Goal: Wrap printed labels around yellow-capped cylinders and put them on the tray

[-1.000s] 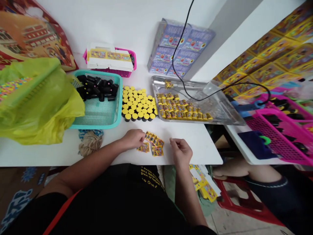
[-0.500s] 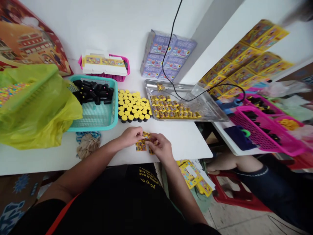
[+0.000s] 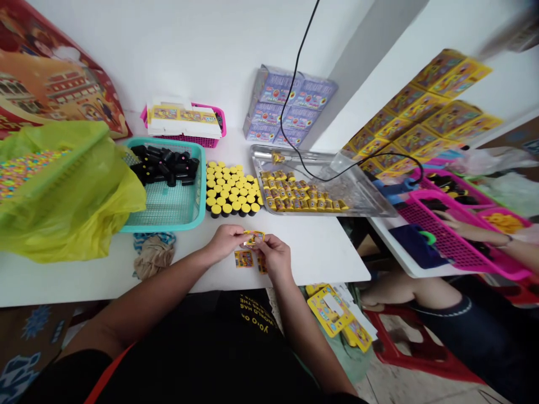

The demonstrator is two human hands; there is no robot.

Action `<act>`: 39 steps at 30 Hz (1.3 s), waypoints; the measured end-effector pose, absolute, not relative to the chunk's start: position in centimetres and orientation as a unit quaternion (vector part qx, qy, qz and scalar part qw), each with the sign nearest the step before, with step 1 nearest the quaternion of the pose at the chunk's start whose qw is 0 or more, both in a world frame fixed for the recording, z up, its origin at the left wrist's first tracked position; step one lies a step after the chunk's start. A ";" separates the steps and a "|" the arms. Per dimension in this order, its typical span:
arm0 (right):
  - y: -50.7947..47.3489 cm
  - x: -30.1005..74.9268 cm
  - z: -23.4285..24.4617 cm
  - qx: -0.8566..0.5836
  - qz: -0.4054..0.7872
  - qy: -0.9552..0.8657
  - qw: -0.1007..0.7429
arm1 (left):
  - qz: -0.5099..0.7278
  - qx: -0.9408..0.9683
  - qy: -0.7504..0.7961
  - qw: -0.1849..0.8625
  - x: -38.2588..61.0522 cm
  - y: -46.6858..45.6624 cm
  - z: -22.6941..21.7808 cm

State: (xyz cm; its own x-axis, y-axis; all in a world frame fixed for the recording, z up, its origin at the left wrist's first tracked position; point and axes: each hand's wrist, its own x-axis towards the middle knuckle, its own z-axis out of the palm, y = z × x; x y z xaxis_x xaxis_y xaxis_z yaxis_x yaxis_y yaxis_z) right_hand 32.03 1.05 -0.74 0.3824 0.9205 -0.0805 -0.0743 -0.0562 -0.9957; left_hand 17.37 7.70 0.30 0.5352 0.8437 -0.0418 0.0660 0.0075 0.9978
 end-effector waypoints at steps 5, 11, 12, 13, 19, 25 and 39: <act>1.1 32.6 -0.4 -0.604 0.389 -0.376 0.585 | 0.312 0.612 0.383 0.617 17.1 7.8 0.7; 1.4 33.8 0.0 -0.638 0.367 -0.364 0.571 | 0.298 0.586 0.378 0.652 16.9 8.0 1.0; 1.4 34.0 0.0 -0.634 0.378 -0.363 0.569 | 0.302 0.583 0.372 0.657 16.9 8.1 1.0; 1.4 34.2 -0.1 -0.633 0.385 -0.363 0.565 | 0.310 0.578 0.367 0.660 16.9 8.2 0.9; 0.9 34.2 -0.1 -0.667 0.351 -0.481 0.447 | 0.389 0.580 0.411 0.586 16.6 9.7 0.2; 1.5 33.9 1.2 -0.688 0.134 -0.584 0.409 | 0.394 0.606 0.396 0.566 16.8 9.5 0.2; 1.6 32.4 1.7 -0.561 0.475 -0.427 0.527 | 0.324 0.571 0.364 0.661 16.3 7.3 1.8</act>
